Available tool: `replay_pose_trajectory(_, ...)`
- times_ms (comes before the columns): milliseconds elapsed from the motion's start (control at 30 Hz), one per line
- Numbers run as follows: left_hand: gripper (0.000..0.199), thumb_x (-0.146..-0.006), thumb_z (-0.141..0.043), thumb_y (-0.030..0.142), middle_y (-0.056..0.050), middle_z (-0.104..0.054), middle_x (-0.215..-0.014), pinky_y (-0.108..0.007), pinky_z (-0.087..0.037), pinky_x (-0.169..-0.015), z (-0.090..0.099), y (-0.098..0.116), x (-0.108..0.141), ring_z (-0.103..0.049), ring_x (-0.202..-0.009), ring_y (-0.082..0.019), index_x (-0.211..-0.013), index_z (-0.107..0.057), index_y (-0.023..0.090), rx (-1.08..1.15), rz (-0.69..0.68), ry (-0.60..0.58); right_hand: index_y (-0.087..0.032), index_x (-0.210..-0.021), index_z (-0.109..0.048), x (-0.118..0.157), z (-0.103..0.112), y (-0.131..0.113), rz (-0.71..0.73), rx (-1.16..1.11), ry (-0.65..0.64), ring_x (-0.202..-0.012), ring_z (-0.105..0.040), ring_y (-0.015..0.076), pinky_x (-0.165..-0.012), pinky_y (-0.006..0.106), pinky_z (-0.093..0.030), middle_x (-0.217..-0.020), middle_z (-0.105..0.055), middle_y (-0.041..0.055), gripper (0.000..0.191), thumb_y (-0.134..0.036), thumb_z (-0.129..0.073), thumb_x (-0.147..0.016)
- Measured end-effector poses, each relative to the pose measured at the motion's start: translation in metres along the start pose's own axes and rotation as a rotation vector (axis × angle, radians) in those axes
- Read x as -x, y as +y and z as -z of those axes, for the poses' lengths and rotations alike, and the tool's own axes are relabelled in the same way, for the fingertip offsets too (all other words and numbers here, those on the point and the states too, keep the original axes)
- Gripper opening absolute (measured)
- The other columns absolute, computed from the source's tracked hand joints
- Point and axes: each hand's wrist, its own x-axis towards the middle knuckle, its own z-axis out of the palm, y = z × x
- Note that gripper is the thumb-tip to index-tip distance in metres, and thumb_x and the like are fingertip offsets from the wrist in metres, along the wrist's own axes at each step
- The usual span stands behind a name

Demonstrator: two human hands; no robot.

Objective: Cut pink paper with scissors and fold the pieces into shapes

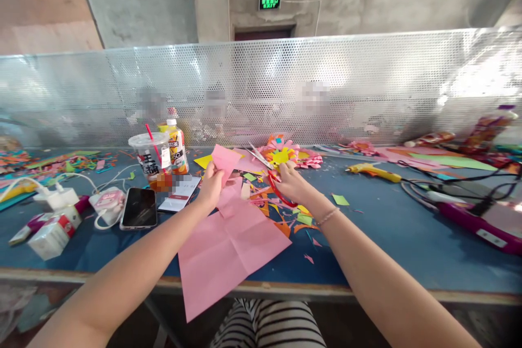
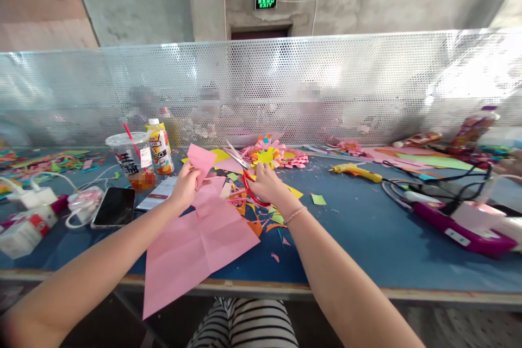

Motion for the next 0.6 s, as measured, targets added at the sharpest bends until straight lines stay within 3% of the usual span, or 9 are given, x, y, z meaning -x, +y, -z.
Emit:
replay_pose_trajectory(133, 0.014, -0.069, -0.045, 0.021, 0.002, -0.055, -0.07, -0.025, -0.046, -0.054, 0.003, -0.002, -0.002, -0.056, -0.054, -0.01, -0.082, -0.041, 0.02, -0.063, -0.049, 0.051, -0.014, -0.095, -0.044, 0.005, 0.002, -0.01, 0.053, -0.187, 0.017, -0.083, -0.05, 0.0193, -0.074, 0.03, -0.04, -0.09, -0.054, 0.0103, 0.035, -0.046, -0.04, -0.08)
replay_pose_trajectory(433, 0.019, -0.075, -0.047, 0.036, 0.005, -0.046, -0.055, -0.018, -0.033, -0.044, 0.006, -0.005, -0.001, -0.043, -0.046, -0.006, -0.076, -0.043, 0.018, -0.12, -0.125, -0.024, -0.014, -0.092, -0.048, 0.009, 0.008, -0.028, 0.085, -0.269, -0.098, -0.083, -0.051, 0.0183, -0.072, 0.028, -0.038, -0.091, -0.056, 0.0093, 0.034, -0.045, -0.043, -0.079)
replay_pose_trajectory(600, 0.018, -0.075, -0.048, 0.034, 0.001, -0.056, -0.066, -0.018, -0.03, -0.042, 0.002, -0.003, 0.0, -0.041, -0.045, -0.005, -0.08, -0.044, 0.018, -0.083, -0.119, -0.003, -0.015, -0.085, -0.049, 0.007, 0.011, -0.028, 0.016, -0.296, -0.063, -0.079, -0.05, 0.0172, -0.069, 0.027, -0.038, -0.084, -0.054, 0.0068, 0.032, -0.046, -0.042, -0.078)
